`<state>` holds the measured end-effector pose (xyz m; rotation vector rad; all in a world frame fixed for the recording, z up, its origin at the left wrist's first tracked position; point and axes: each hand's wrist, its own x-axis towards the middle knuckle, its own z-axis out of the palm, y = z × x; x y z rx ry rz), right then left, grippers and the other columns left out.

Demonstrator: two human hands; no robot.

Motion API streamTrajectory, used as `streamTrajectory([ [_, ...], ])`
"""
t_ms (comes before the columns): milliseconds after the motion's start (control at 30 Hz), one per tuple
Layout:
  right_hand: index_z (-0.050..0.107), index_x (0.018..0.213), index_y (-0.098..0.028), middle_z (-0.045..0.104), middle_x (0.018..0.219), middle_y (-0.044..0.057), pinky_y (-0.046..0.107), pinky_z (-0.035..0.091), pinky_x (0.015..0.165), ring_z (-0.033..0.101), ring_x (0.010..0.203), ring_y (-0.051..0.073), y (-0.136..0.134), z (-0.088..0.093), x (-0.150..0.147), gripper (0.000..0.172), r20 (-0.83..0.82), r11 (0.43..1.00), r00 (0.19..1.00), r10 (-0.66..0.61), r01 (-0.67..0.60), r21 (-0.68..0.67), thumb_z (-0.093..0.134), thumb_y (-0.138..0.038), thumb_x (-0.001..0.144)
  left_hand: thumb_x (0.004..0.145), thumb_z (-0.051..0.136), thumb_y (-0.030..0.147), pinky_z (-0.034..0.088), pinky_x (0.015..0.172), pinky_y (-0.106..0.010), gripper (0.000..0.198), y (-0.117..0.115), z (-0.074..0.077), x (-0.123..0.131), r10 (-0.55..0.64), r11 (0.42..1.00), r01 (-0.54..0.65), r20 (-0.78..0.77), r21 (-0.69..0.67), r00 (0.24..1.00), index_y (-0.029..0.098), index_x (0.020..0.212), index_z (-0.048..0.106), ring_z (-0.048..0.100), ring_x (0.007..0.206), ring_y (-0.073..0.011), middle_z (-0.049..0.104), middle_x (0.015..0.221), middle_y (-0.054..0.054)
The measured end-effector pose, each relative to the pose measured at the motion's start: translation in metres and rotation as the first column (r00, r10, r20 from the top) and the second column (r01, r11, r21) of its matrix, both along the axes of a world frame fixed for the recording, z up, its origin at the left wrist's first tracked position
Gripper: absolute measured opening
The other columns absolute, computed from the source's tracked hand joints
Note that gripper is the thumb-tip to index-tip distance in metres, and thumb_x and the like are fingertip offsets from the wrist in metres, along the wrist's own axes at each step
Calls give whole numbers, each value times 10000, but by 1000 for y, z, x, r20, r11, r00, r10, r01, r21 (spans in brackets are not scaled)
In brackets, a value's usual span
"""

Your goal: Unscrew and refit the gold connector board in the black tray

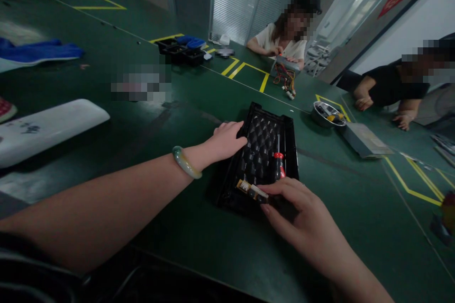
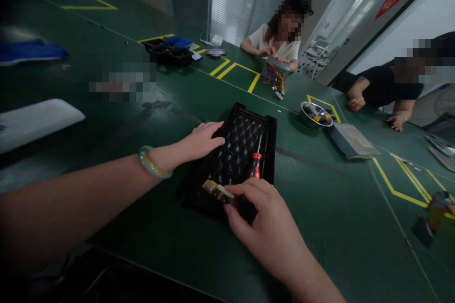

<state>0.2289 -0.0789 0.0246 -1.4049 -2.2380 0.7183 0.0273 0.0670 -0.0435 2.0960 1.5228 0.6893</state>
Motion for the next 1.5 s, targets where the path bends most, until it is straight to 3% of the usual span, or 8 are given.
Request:
streamTrajectory([
  [267, 683, 1112, -279, 629, 1051, 32, 360, 518, 870, 610, 936, 186, -4, 1, -5, 238, 173, 991, 976, 133, -126, -52, 644, -225, 884, 865, 470, 339, 366, 1085, -470, 517, -1, 0, 0, -7, 1000, 7, 12, 0, 1000, 223, 1366, 518, 493, 1260, -310, 562, 1381, -77],
  [567, 734, 1032, -308, 652, 964, 11, 340, 522, 817, 623, 879, 170, 2, -10, -6, 153, 87, 993, 995, 55, -45, -106, 600, -289, 962, 876, 469, 347, 362, 1090, -475, 471, -1, 0, -1, -3, 1000, 3, -10, 2, 1000, 220, 1325, 537, 483, 1266, -305, 580, 1347, -77],
  [733, 751, 952, -297, 657, 901, 1, 346, 519, 782, 625, 832, 175, 4, -17, -5, 128, 139, 998, 990, 19, -12, -54, 667, -213, 904, 882, 463, 351, 365, 1084, -492, 469, -1, -1, -1, -10, 1000, 10, -3, 14, 1000, 195, 1319, 536, 481, 1270, -319, 570, 1356, -101],
  [967, 743, 933, -270, 651, 875, 5, 371, 505, 779, 615, 794, 182, 2, -14, -7, 131, 216, 993, 974, 70, -89, 80, 662, -179, 885, 875, 475, 357, 362, 1088, -478, 480, 0, -3, -1, 1, 1000, -1, -8, 13, 1000, 234, 1335, 529, 472, 1283, -312, 584, 1346, -73],
  [1167, 735, 930, -282, 655, 864, -5, 309, 512, 702, 627, 779, 162, -1, -10, -2, 102, 99, 985, 995, -27, 9, 171, 657, -226, 896, 871, 470, 349, 370, 1079, -488, 517, 0, -2, -1, -5, 1000, 5, -2, 15, 1000, 192, 1362, 514, 482, 1270, -327, 563, 1372, -102],
  [1300, 726, 944, -278, 651, 870, 5, 314, 510, 685, 626, 772, 169, 0, -4, 5, 93, 123, 966, 990, -63, 29, 255, 638, -270, 914, 870, 478, 361, 380, 1074, -484, 524, 0, -3, -2, 0, 1000, 0, 6, 23, 1000, 193, 1366, 513, 493, 1260, -325, 557, 1381, -105],
  [1500, 727, 915, -245, 649, 872, 17, 341, 516, 725, 623, 779, 176, 0, -6, 1, 114, 236, 985, 969, 75, -109, 132, 632, -187, 889, 870, 485, 352, 377, 1079, -482, 479, 0, -3, -2, 3, 1000, -2, -5, 17, 1000, 235, 1333, 529, 487, 1256, -312, 573, 1360, -75],
])
